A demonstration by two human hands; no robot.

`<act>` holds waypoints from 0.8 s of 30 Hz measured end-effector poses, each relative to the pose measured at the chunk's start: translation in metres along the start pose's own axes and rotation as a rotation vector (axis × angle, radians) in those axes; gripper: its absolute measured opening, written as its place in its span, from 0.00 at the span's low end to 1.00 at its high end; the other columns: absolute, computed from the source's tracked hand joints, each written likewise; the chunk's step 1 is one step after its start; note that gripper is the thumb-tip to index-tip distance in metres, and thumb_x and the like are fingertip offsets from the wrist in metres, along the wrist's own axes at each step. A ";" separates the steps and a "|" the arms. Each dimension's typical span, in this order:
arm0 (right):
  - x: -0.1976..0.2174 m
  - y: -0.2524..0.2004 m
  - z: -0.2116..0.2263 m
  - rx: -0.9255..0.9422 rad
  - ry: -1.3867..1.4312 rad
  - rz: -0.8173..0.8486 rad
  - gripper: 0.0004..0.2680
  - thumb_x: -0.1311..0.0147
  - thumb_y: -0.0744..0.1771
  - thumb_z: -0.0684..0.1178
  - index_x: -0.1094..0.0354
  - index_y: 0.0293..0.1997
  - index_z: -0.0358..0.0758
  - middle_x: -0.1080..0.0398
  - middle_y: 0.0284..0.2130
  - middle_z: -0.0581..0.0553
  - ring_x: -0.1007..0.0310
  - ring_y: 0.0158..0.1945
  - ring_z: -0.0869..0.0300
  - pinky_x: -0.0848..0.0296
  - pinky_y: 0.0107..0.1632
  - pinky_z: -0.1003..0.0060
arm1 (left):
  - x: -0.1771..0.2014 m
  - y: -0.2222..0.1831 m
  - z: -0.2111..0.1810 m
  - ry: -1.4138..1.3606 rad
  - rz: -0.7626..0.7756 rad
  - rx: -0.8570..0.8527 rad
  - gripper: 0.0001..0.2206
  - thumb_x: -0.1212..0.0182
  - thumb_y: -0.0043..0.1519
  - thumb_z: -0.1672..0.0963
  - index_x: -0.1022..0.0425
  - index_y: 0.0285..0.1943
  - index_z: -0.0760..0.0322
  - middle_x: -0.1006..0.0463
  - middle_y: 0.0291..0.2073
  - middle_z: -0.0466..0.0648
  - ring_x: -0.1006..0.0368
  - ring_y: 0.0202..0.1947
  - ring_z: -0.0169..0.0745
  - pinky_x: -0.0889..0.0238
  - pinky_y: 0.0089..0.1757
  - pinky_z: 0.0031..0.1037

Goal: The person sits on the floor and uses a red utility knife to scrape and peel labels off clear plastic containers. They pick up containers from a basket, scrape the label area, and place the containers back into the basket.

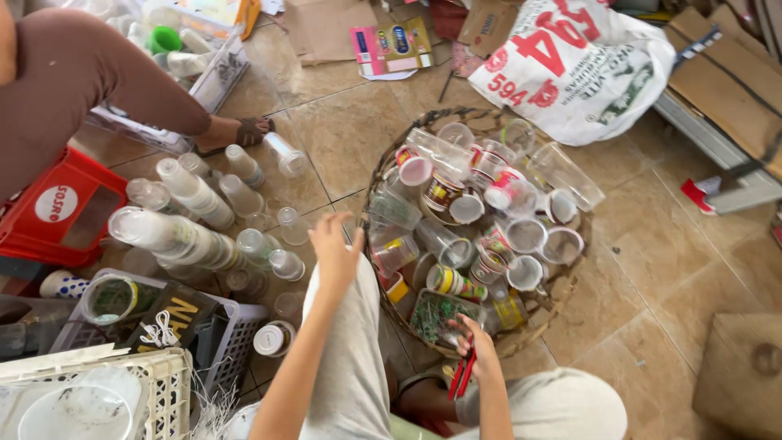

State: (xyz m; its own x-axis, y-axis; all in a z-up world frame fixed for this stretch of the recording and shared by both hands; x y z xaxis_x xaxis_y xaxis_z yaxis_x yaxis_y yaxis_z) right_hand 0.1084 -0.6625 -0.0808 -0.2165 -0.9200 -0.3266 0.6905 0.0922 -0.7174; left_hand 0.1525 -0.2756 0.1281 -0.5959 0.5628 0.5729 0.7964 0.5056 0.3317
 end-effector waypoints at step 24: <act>0.063 0.073 -0.071 0.015 -0.789 -0.242 0.23 0.38 0.64 0.56 0.31 0.54 0.19 0.27 0.18 0.33 0.35 0.09 0.57 0.34 0.12 0.61 | -0.187 -0.256 -0.007 0.625 1.085 -0.433 0.28 0.63 0.69 0.41 0.19 0.48 0.57 0.17 0.45 0.49 0.25 0.47 0.47 0.50 0.56 0.43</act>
State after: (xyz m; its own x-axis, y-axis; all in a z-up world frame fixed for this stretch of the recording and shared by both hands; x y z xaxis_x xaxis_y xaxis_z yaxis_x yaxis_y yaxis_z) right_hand 0.0959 -0.6867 -0.1976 0.1843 -0.9112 0.3685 0.6976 -0.1429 -0.7021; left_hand 0.0611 -0.5151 -0.0589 0.4141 0.0932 0.9054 0.8735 -0.3205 -0.3665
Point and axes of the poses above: each hand's wrist, its own y-axis towards the middle knuckle, its own x-axis out of the back of the hand, z = x × y, the point moved 8 cm from there along y, towards the middle knuckle
